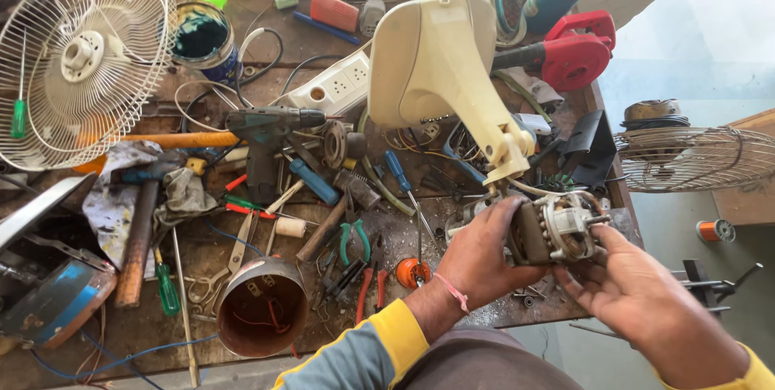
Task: The person disassembles a small electric motor, inspects the internal components, and uses a power drill to remove screws. They then reassemble the motor and use pliers to adjust the wiring.
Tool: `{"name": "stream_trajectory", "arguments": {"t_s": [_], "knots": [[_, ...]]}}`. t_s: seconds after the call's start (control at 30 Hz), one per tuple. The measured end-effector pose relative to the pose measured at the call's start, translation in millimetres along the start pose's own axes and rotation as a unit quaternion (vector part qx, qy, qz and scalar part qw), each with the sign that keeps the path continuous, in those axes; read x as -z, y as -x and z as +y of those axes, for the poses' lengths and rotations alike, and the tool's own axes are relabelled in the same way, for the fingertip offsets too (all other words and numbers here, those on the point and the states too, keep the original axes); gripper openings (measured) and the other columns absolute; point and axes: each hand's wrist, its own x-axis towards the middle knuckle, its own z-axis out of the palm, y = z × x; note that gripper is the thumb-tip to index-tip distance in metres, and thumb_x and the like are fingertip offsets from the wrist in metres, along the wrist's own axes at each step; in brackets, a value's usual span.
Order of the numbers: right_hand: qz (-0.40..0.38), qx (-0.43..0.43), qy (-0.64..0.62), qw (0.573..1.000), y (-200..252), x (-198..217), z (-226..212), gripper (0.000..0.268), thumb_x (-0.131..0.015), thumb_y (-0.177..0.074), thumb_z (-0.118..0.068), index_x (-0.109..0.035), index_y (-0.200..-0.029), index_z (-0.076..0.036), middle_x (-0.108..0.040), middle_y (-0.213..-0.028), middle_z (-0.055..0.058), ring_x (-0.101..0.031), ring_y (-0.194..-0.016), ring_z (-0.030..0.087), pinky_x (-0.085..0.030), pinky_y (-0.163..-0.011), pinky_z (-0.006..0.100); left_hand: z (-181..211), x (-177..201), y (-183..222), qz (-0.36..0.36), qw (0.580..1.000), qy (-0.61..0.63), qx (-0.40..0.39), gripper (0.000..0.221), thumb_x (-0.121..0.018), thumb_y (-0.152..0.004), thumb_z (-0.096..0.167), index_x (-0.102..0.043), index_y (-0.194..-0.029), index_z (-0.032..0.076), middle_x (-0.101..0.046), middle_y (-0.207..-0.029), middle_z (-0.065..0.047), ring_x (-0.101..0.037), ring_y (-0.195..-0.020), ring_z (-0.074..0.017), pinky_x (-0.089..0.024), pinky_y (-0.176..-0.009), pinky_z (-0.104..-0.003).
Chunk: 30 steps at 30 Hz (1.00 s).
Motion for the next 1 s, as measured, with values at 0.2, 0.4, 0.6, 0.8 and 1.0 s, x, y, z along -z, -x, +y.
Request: {"name": "stream_trajectory", "arguments": {"t_s": [0.2, 0.4, 0.6, 0.8, 1.0], "knots": [[0.004, -0.048, 0.027, 0.999, -34, 3, 25, 0.029, -0.046, -0.107, -0.041, -0.063, -0.110, -0.018, -0.067, -0.104, 0.001, -0.062, -0.092, 0.019, -0.054, -0.079, 0.038, 17, -2, 6, -0.070, 0.990, -0.076, 0.097, 0.092, -0.087, -0.070, 0.036, -0.044, -0.146, 0.006, -0.060, -0.127, -0.022, -0.066, -0.109, -0.0432, -0.056, -0.089, -0.048], [-0.011, -0.027, -0.003, 1.000, -69, 5, 59, 0.033, -0.037, -0.107, -0.041, -0.064, -0.108, -0.024, -0.066, -0.097, 0.001, -0.059, -0.085, 0.018, -0.049, -0.066, 0.036, 15, -13, 5, -0.099, 0.979, -0.138, 0.113, 0.090, -0.086, -0.073, 0.035, -0.043, -0.147, 0.005, -0.057, -0.123, -0.025, -0.068, -0.102, -0.0440, -0.057, -0.083, -0.049], [0.090, -0.050, 0.054, 0.993, -80, -5, 79, 0.053, -0.032, -0.110, -0.059, -0.065, -0.112, -0.017, -0.065, -0.101, 0.002, -0.057, -0.083, 0.017, -0.049, -0.066, 0.032, 11, -16, 4, -0.117, 0.975, -0.142, 0.123, 0.095, -0.088, -0.070, 0.034, -0.041, -0.148, 0.008, -0.055, -0.124, -0.026, -0.067, -0.101, -0.0445, -0.057, -0.083, -0.049], [0.047, -0.052, 0.087, 0.994, -83, -2, 85, 0.047, -0.028, -0.110, -0.050, -0.065, -0.116, -0.022, -0.068, -0.102, 0.000, -0.062, -0.085, 0.015, -0.053, -0.068, 0.032, 9, -17, 10, -0.122, 0.974, -0.147, 0.124, 0.094, -0.087, -0.072, 0.032, -0.041, -0.153, 0.018, -0.054, -0.122, -0.026, -0.066, -0.101, -0.0445, -0.056, -0.084, -0.049], [-0.033, -0.101, 0.005, 0.994, -89, 26, 76, 0.038, -0.040, -0.110, -0.040, -0.062, -0.116, -0.010, -0.067, -0.103, 0.009, -0.064, -0.088, 0.023, -0.059, -0.075, 0.038, 4, -21, 14, -0.105, 0.978, -0.143, 0.112, 0.093, -0.088, -0.070, 0.029, -0.042, -0.150, 0.017, -0.054, -0.122, -0.024, -0.066, -0.105, -0.0423, -0.057, -0.083, -0.048]]}}
